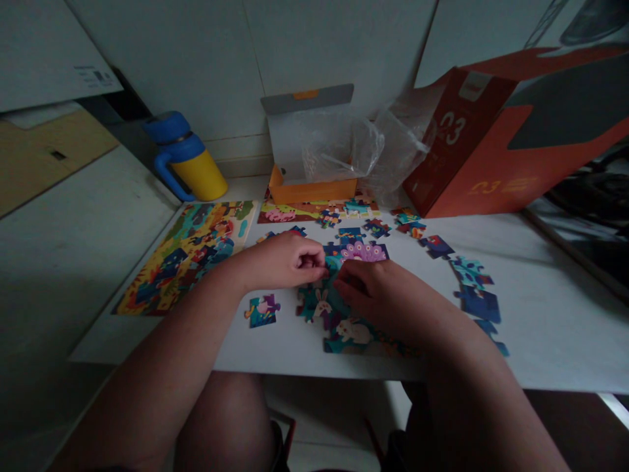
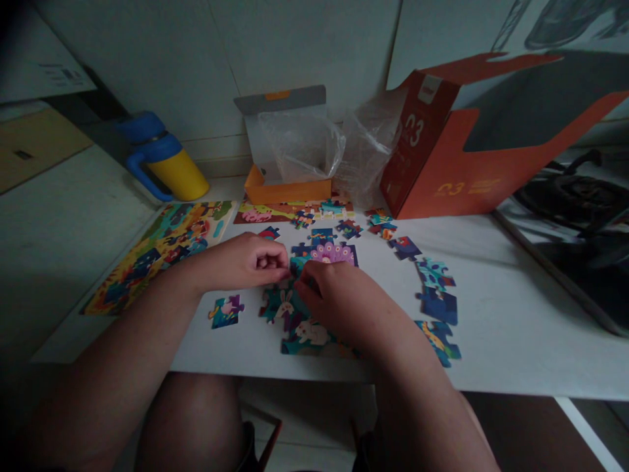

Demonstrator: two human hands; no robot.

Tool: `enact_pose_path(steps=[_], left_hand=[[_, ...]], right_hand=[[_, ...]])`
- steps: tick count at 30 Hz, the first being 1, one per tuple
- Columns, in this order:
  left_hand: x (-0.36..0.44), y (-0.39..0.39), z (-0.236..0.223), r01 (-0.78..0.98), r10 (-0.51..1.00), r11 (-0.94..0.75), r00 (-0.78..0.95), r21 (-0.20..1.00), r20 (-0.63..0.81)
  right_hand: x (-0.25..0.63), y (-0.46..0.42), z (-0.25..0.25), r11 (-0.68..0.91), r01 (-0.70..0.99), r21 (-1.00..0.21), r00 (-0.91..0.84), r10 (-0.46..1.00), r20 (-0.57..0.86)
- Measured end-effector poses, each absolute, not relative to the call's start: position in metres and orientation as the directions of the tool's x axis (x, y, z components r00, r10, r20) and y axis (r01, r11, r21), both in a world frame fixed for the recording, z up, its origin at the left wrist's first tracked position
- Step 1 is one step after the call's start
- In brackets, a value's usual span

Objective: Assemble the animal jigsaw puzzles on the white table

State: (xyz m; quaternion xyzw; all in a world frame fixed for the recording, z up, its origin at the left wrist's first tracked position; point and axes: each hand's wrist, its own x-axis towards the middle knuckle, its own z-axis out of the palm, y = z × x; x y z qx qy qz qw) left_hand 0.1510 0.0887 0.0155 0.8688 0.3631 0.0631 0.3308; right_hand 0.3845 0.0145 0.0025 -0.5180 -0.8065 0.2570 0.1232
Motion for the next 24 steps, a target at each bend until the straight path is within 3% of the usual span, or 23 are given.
enact_pose_path(steps=[5,8,12,18,24], left_hand=[[0.140,0.104,0.011,0.538,0.813,-0.504,0.559,0.676,0.161],[0.133,0.115,0.004,0.560,0.846,-0.512,0.461,0.652,0.268],[0.128,0.123,-0.006,0.598,0.854,-0.512,0.433,0.617,0.289],[0.129,0.125,-0.009,0.625,0.838,-0.540,0.460,0.564,0.292],[0.128,0.126,-0.008,0.654,0.845,-0.530,0.459,0.540,0.273]], right_hand=[[0.374,0.008,0.011,0.323,0.838,-0.440,-0.375,0.926,-0.034],[0.354,-0.005,0.015,0.419,0.814,-0.402,-0.435,0.899,0.057],[0.315,-0.028,0.006,0.582,0.715,-0.387,-0.575,0.805,0.147],[0.274,-0.044,-0.022,0.625,0.660,-0.417,-0.633,0.762,0.139],[0.268,-0.045,-0.014,0.646,0.636,-0.422,-0.680,0.728,0.090]])
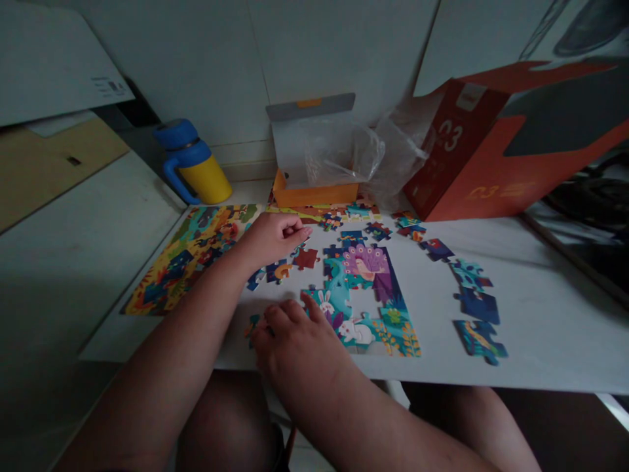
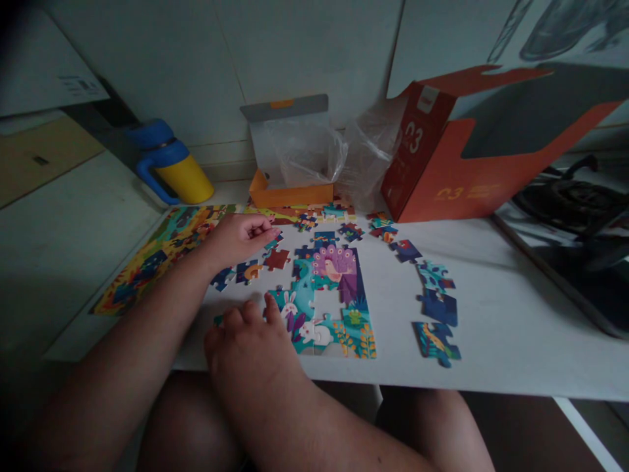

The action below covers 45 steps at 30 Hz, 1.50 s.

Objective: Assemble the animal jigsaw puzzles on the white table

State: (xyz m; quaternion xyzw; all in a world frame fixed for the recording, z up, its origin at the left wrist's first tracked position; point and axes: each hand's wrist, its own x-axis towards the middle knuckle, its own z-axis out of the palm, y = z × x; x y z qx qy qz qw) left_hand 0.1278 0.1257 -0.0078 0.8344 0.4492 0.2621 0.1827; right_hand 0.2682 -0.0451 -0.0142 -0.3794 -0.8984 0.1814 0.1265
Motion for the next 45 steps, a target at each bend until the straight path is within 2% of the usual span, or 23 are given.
enact_pose_path(steps=[5,15,20,23,31,45], left_hand=[[0.128,0.127,-0.009,0.659,0.847,-0.524,0.471,0.539,0.247],[0.128,0.128,-0.010,0.686,0.823,-0.562,0.518,0.461,0.233],[0.126,0.130,-0.012,0.678,0.814,-0.575,0.528,0.458,0.242],[0.126,0.129,-0.011,0.673,0.812,-0.579,0.527,0.460,0.251],[0.125,0.129,-0.013,0.684,0.804,-0.592,0.542,0.426,0.246],[0.125,0.131,-0.015,0.671,0.783,-0.616,0.578,0.413,0.231]], right_hand=[[0.271,-0.044,-0.006,0.648,0.627,-0.432,-0.704,0.709,0.041],[0.278,-0.045,-0.011,0.695,0.592,-0.409,-0.739,0.670,0.069],[0.278,-0.044,0.003,0.650,0.645,-0.402,-0.724,0.688,-0.051],[0.285,-0.041,0.015,0.633,0.637,-0.439,-0.739,0.664,-0.115],[0.327,-0.028,0.015,0.523,0.646,-0.556,-0.628,0.778,0.003],[0.349,-0.017,0.002,0.517,0.623,-0.588,-0.667,0.743,-0.053]])
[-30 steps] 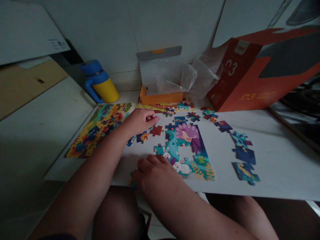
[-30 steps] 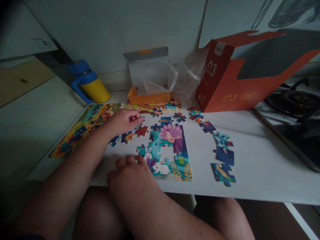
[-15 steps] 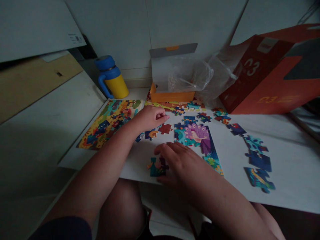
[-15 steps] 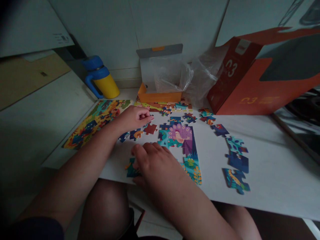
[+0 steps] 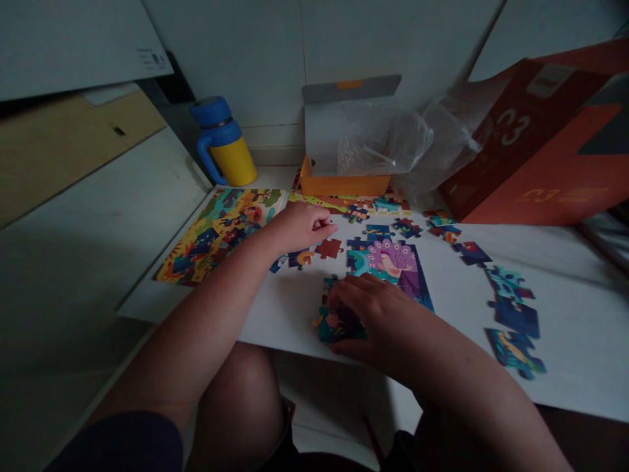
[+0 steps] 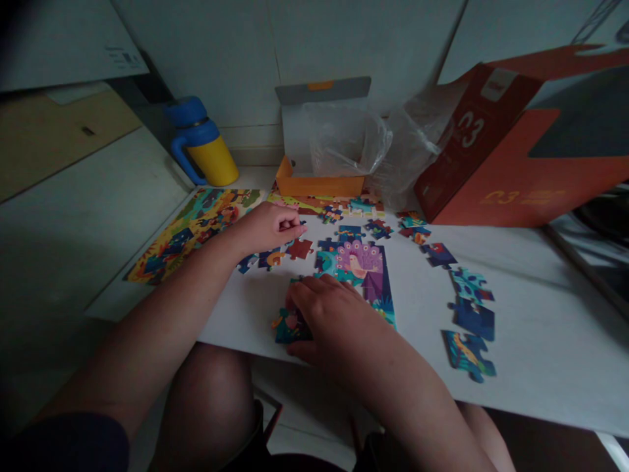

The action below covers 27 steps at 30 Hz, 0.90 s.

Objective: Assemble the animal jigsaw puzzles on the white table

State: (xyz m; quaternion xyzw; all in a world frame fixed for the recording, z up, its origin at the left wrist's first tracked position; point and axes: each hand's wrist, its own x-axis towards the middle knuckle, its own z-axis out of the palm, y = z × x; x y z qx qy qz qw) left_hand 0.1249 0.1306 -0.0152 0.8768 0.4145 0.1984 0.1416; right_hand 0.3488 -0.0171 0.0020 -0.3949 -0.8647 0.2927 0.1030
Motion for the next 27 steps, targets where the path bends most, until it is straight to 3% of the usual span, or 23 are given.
enact_pose_path(steps=[13,27], left_hand=[[0.124,0.134,-0.019,0.678,0.780,-0.620,0.587,0.394,0.218],[0.125,0.133,-0.017,0.673,0.778,-0.620,0.594,0.403,0.204]], right_hand=[[0.348,-0.024,0.007,0.486,0.733,-0.476,-0.612,0.777,-0.149],[0.342,-0.022,0.015,0.467,0.769,-0.436,-0.603,0.756,-0.255]])
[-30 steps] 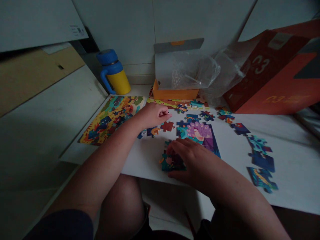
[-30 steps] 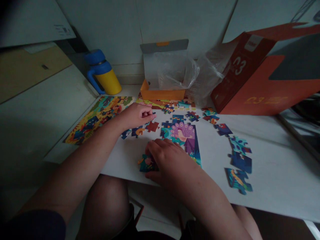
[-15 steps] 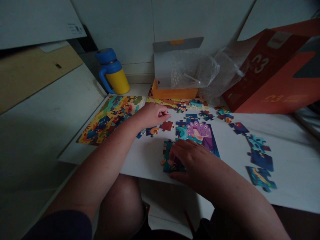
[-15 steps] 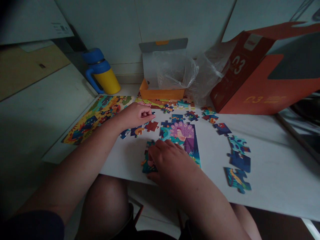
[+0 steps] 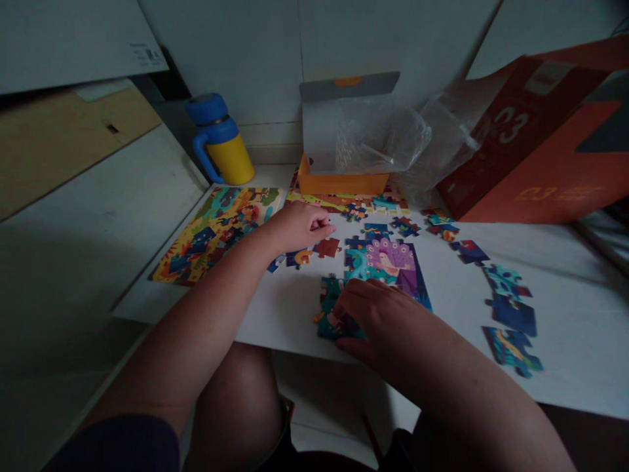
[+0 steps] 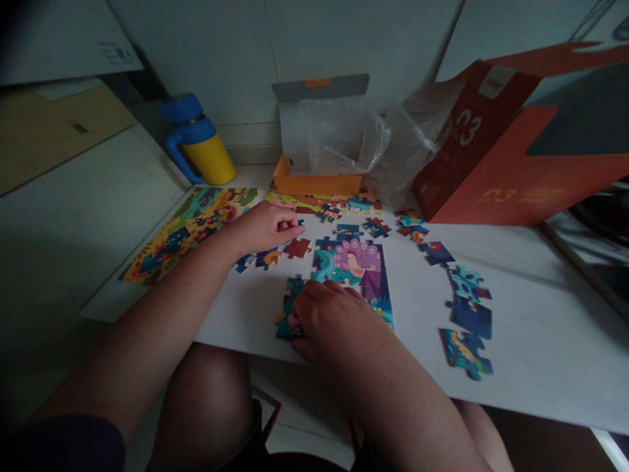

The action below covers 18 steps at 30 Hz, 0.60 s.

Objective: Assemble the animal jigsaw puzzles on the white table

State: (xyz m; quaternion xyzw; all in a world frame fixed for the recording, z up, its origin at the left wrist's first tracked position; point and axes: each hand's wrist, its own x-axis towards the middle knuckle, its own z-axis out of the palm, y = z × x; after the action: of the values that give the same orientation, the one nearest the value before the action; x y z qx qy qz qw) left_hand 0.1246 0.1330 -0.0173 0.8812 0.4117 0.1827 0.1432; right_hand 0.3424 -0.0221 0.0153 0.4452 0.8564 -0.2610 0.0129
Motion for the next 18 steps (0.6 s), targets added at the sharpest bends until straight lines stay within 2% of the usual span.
enact_pose_path(steps=[11,18], left_hand=[[0.1239,0.1351,-0.0190,0.678,0.769,-0.633,0.608,0.373,0.199],[0.1244,0.1342,-0.0178,0.667,0.776,-0.617,0.604,0.417,0.183]], right_hand=[[0.3458,-0.0189,0.0067,0.508,0.702,-0.499,-0.652,0.740,-0.165],[0.3459,-0.0183,0.0073,0.500,0.713,-0.491,-0.641,0.748,-0.170]])
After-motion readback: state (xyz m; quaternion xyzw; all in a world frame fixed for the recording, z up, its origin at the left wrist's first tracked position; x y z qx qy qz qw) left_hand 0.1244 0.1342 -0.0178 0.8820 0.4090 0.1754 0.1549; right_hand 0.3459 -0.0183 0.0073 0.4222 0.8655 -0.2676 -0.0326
